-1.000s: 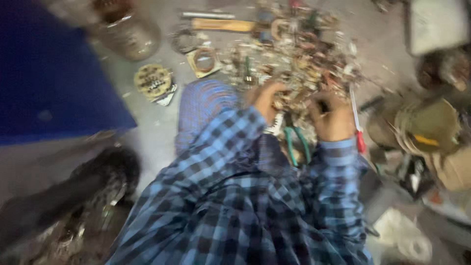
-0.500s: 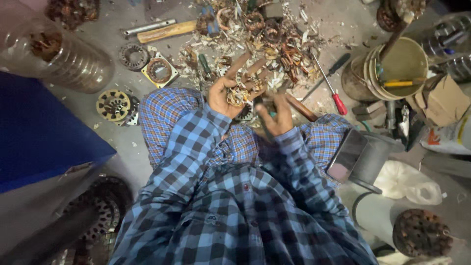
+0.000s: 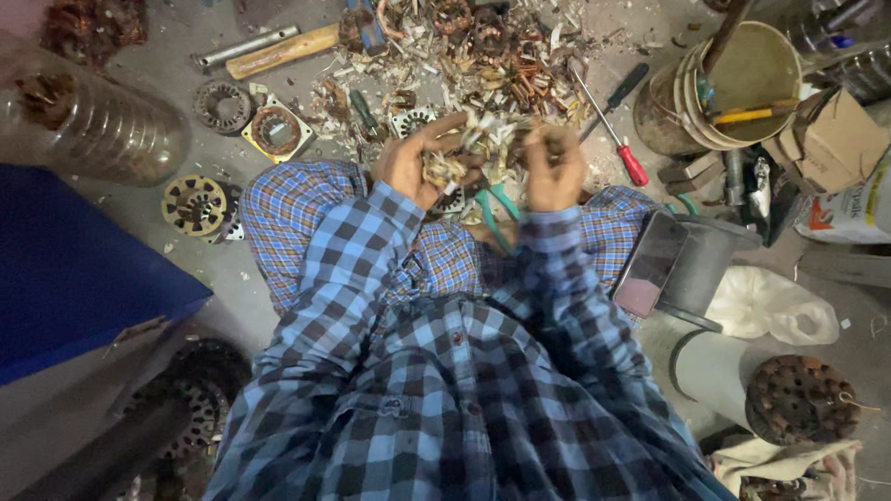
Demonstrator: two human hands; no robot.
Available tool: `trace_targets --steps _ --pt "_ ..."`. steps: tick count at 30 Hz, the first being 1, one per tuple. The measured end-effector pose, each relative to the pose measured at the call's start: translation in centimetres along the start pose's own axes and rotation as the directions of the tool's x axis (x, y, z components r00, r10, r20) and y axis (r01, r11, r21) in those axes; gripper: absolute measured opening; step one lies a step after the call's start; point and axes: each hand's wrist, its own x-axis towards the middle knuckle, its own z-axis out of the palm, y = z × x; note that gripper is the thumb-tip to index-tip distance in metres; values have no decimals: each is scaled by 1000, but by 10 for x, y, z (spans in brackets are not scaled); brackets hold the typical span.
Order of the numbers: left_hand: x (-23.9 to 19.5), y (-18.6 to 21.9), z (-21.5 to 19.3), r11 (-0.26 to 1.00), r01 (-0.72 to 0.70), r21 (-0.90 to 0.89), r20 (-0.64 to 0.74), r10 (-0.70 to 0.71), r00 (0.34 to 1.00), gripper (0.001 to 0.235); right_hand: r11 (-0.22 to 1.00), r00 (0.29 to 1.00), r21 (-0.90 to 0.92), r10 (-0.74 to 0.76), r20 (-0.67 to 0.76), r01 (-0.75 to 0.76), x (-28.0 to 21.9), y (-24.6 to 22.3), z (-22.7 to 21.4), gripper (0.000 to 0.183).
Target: The person disassembles fan motor components on the floor, using pliers to pull out wire coils and separate the metal stator parts.
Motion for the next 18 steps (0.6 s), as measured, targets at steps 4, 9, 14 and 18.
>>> trace_targets --steps 4,9,14,18 --pt "22 -12 -12 945 -45 324 -307 150 940 50 969 984 175 177 -12 -172 11 1 -32 10" --pt "69 -31 -39 933 -27 359 -207 108 972 54 998 992 21 57 117 -60 6 12 -41 18" --pt "69 -43 -47 357 -444 822 317 362 877 51 998 976 -42 58 212 -50 0 20 -35 24" --pt "51 -56 -33 577 -507 640 412 299 860 51 995 953 -21 97 287 -95 -6 19 -30 25"
